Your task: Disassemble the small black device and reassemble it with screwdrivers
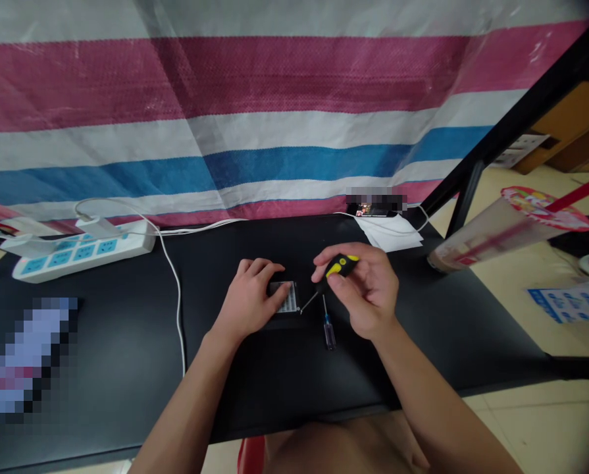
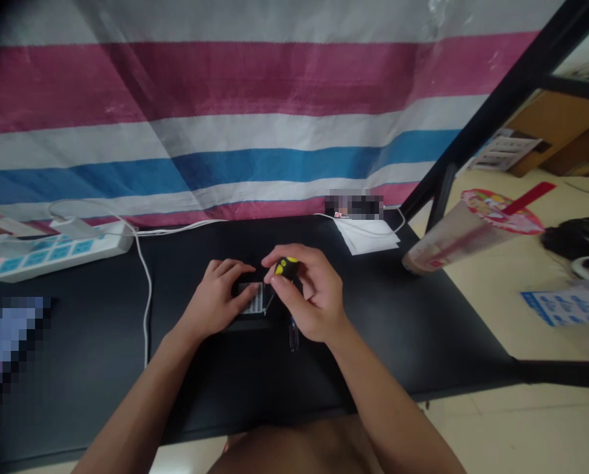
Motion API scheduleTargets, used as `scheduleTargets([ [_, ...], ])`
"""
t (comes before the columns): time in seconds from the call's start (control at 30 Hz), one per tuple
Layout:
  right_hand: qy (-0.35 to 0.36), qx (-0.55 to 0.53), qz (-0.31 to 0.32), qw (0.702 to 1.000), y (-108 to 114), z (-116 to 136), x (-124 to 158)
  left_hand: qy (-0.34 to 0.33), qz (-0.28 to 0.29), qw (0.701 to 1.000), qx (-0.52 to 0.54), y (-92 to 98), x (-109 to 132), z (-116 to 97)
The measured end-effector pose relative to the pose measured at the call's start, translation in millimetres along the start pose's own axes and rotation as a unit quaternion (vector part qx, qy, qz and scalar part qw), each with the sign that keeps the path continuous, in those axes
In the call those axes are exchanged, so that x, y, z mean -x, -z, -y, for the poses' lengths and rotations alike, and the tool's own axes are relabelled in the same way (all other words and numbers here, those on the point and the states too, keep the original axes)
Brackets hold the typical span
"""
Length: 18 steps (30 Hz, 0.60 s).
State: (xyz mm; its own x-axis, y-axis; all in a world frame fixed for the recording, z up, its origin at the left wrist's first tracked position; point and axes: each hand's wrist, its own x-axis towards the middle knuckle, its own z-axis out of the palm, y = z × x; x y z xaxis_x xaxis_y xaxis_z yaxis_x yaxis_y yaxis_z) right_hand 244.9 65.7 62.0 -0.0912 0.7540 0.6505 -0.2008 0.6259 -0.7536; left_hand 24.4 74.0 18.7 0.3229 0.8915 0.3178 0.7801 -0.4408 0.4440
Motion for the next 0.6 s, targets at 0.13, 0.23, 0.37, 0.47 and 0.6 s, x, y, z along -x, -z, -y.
scheduleTargets([
  [0.13,-0.005,-0.018,-0.107,0.994,1.2,-9.2,-7.9,-0.010,-0.021,1.000,0.015,7.0,-0.1,-4.2],
  [0.23,-0.017,-0.024,-0.177,0.984,6.2,-18.8,-14.2,-0.032,-0.031,0.998,0.053,14.5,0.2,-10.5],
  [0.37,-0.055,-0.040,-0.226,0.972,9.6,-28.6,-16.8,-0.073,-0.036,0.994,0.070,16.1,0.5,-15.1],
  [0.47,-0.076,-0.058,-0.219,0.971,6.4,-32.6,-15.0,-0.087,-0.043,0.993,0.060,12.1,-0.2,-14.2],
  [0.6,-0.077,-0.070,-0.213,0.972,0.9,-34.9,-12.3,-0.085,-0.043,0.994,0.044,8.6,-1.4,-11.4],
])
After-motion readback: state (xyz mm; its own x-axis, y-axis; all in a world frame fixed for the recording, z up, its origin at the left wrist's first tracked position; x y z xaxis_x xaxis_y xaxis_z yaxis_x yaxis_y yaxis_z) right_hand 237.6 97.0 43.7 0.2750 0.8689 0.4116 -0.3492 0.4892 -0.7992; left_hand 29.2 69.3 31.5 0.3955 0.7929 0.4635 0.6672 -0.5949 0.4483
